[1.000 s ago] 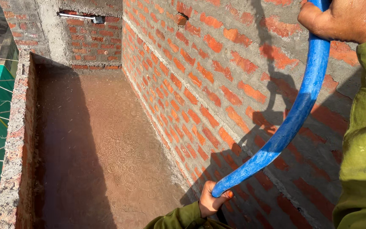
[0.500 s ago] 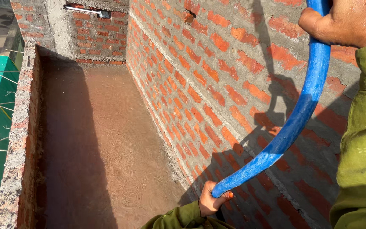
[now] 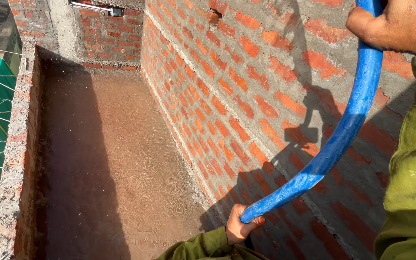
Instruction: The person sprays water from a blue hose onto a brick wall and into a concrete trough at a construction site.
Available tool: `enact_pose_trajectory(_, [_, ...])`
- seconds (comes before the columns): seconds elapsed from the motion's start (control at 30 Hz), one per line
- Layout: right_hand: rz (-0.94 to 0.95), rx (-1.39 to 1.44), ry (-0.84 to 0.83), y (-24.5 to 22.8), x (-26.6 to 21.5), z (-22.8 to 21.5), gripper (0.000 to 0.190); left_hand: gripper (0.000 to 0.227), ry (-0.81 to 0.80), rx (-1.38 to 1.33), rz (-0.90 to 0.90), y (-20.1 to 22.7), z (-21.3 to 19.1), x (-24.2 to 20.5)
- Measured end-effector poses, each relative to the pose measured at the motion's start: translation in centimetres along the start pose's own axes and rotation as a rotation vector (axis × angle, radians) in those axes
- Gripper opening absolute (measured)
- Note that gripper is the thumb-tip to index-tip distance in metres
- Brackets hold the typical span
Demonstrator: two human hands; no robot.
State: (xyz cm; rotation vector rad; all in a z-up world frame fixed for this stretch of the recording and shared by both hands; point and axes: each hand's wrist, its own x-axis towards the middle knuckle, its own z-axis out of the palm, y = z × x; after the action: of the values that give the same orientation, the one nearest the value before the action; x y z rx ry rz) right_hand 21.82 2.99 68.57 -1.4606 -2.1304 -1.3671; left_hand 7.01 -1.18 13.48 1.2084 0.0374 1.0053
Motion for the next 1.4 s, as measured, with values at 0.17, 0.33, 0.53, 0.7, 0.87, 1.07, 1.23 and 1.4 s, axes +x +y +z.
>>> enact_pose_trajectory(0.17, [-0.018,-0.035,-0.019,0.0,0.2,0.6,0.028,0.02,0.025,-0.024,-0.036,0.3,0.3,-0.3])
enact_pose_trajectory(0.33, [0.03,0.003,-0.049,-0.3,0.0,1.2,0.028,0.013,0.043,-0.043,-0.029,-0.4,0.1,-0.2])
enact_pose_trajectory(0.53, [-0.075,0.028,0.016,-0.4,0.8,2.5,0.032,0.018,0.07,-0.016,0.013,-1.2,-0.1,-0.8])
enact_pose_trajectory(0.7, [-0.046,0.114,-0.02,0.0,0.7,3.5,0.028,0.016,0.077,-0.056,-0.061,-0.9,0.0,-1.1])
enact_pose_trajectory(0.87, [0.019,0.164,-0.058,0.7,0.4,4.4,0.027,0.01,0.066,-0.078,-0.029,-0.7,0.0,-1.2])
enact_pose_trajectory(1.07, [0.03,0.215,-0.072,0.9,-0.1,5.0,0.026,0.021,0.055,0.025,-0.049,-0.2,-0.2,-1.2])
enact_pose_trajectory(1.23, [0.045,0.231,-0.073,0.8,-0.3,5.0,0.025,0.024,0.016,0.008,-0.045,0.4,-0.5,-0.9])
enact_pose_trajectory(1.4, [0.033,0.244,-0.065,0.2,0.3,4.8,0.025,0.022,0.016,-0.032,-0.067,1.0,-0.8,-0.6])
